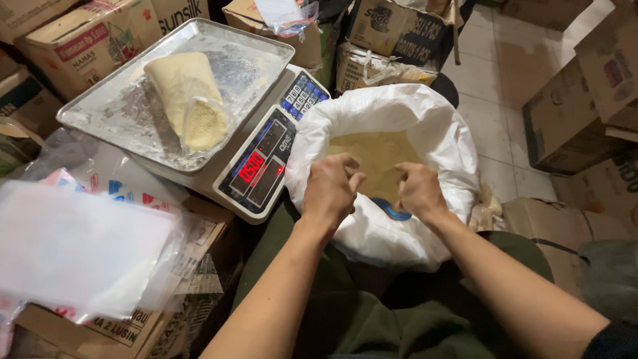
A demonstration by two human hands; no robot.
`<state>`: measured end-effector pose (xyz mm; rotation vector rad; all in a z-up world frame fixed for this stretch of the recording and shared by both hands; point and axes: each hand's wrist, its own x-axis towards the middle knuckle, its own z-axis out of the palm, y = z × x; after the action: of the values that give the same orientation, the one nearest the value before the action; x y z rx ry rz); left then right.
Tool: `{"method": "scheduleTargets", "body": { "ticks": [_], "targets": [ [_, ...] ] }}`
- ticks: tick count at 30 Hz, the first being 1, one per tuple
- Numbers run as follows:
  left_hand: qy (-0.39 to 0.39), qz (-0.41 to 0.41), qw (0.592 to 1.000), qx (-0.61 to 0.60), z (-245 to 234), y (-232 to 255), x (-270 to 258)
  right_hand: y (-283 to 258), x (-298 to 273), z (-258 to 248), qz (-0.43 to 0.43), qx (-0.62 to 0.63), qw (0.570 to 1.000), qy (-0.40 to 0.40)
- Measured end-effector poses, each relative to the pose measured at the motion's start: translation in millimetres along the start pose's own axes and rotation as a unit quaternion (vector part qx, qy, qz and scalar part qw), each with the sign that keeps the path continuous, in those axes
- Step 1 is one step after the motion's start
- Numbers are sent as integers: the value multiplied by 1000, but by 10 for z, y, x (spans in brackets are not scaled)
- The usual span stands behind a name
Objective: The person scoops a yellow powder from a large sack into a plastic bag using a blue scoop, places the bag on a digital scale, and adjusts the amount to reach a target weight. The person then ties the bag closed and sets it aside before repeating the process with a new bag.
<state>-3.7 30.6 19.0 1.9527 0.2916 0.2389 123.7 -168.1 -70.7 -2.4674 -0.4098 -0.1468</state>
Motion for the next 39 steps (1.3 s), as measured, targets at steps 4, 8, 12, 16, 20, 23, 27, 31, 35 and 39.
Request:
{"method": "scheduleTargets", "body": {
  "ticks": [4,8,12,16,20,23,27,31,35,39],
  "targets": [
    [37,14,993,108,-71,170,-23,-424,50,-229,82,55,994,-42],
    [108,43,985,130,-90,170,13,-812,47,-307,53,-35,998,-17],
    [133,54,986,87,-188,-3,122,-1109,129,-167,74,-22,997,-1],
    [169,118,977,59,-369,-188,203,-1392,343,134,-2,-58,997,50],
    [230,178,957,17,-658,-289,255,-1747,538,526,-115,-12,993,5],
    [284,183,937,89,-967,-341,212,-2042,629,707,-206,78,974,-50],
    [403,153,883,183,-1323,-415,154,-2502,694,880,-209,191,951,-125],
    [443,60,868,218,-1579,-580,247,-2784,745,943,-49,212,945,-245],
    [362,-15,917,167,-1716,-837,401,-2838,735,1043,-36,245,933,-263],
    [338,-18,926,168,-1796,-958,556,-2843,798,1140,-20,280,927,-248]
  ]
}}
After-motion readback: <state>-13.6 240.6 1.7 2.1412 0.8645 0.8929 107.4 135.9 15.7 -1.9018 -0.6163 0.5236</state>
